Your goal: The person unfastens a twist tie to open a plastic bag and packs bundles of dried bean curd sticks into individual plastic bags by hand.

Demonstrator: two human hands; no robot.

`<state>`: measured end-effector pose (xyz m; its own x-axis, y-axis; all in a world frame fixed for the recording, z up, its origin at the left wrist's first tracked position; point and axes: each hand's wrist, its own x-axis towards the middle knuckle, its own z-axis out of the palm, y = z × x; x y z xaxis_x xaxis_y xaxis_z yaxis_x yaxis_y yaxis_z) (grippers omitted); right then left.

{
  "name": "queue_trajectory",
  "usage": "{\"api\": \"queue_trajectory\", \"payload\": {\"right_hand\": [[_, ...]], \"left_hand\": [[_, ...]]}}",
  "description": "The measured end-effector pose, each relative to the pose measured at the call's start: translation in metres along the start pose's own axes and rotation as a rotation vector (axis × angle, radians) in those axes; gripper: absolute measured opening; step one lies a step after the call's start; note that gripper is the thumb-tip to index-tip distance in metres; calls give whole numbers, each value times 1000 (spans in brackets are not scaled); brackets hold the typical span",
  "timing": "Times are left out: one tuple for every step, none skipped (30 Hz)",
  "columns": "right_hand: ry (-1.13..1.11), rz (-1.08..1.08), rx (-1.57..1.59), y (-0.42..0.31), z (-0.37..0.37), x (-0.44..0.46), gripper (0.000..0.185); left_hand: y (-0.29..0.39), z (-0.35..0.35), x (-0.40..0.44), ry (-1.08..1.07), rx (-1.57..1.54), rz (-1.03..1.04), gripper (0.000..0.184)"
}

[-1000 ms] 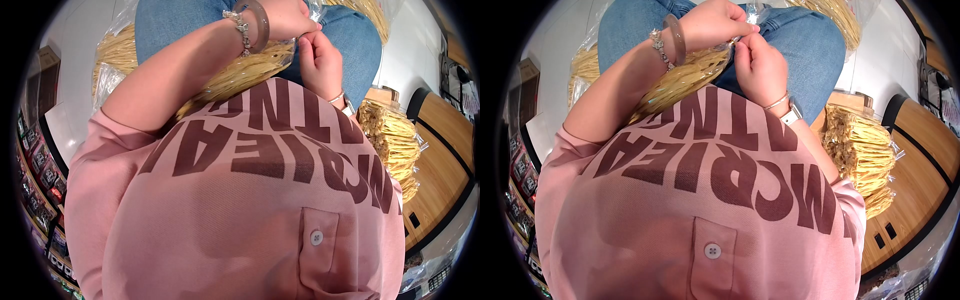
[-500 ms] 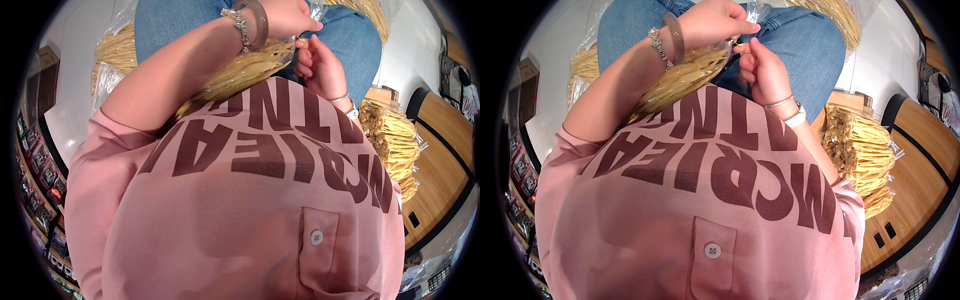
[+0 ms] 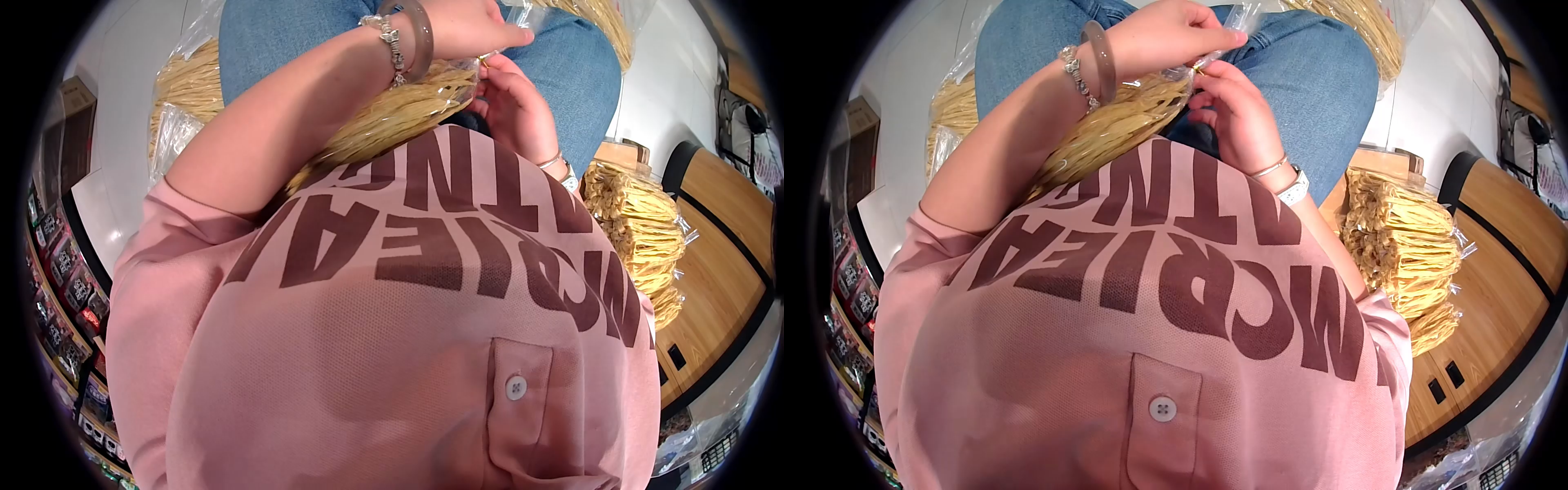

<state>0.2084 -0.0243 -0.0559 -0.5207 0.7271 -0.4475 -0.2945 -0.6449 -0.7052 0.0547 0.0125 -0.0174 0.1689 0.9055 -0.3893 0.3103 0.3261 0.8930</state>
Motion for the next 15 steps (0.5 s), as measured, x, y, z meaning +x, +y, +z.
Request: {"api": "queue_trajectory", "payload": {"right_hand": [[14, -4, 1, -2, 2, 0, 21], [29, -9, 2, -5, 3, 1, 20], [45, -15, 3, -6, 4, 1, 19], [73, -33, -32, -6, 4, 3, 18], [101, -50, -66, -6, 2, 5, 18], [129, -67, -100, -6, 1, 8, 19], [121, -60, -150, -5, -5, 13, 19], [114, -52, -201, -5, -12, 19, 19], [106, -45, -251, -5, -17, 23, 20], [100, -41, -238, -7, -17, 23, 19], [92, -37, -224, -12, -16, 24, 19], [83, -34, -211, -16, -15, 26, 18], [73, -44, -220, -21, -13, 26, 18], [63, -53, -230, -26, -12, 25, 18], [52, -61, -239, -29, -12, 24, 18]], "left_hand": [[-4, 0, 4, 0, -13, 27, 39], [-11, 0, 11, -1, -27, 54, 40], [-15, 0, 15, -2, -41, 82, 41], [-15, 1, 15, 16, -55, 94, 41], [-15, 1, 16, 34, -69, 104, 41], [-16, 2, 16, 52, -82, 114, 41], [-16, 3, 15, 73, -80, 126, 40], [-17, 4, 14, 95, -78, 137, 39], [-18, 4, 14, 116, -76, 149, 38], [-18, 3, 15, 95, -68, 154, 37], [-18, 2, 17, 75, -59, 159, 36], [-19, 0, 21, 56, -50, 164, 35], [-20, -2, 24, 77, -103, 159, 34], [-20, -5, 26, 98, -157, 152, 33], [-21, -6, 27, 120, -211, 145, 32]]}}
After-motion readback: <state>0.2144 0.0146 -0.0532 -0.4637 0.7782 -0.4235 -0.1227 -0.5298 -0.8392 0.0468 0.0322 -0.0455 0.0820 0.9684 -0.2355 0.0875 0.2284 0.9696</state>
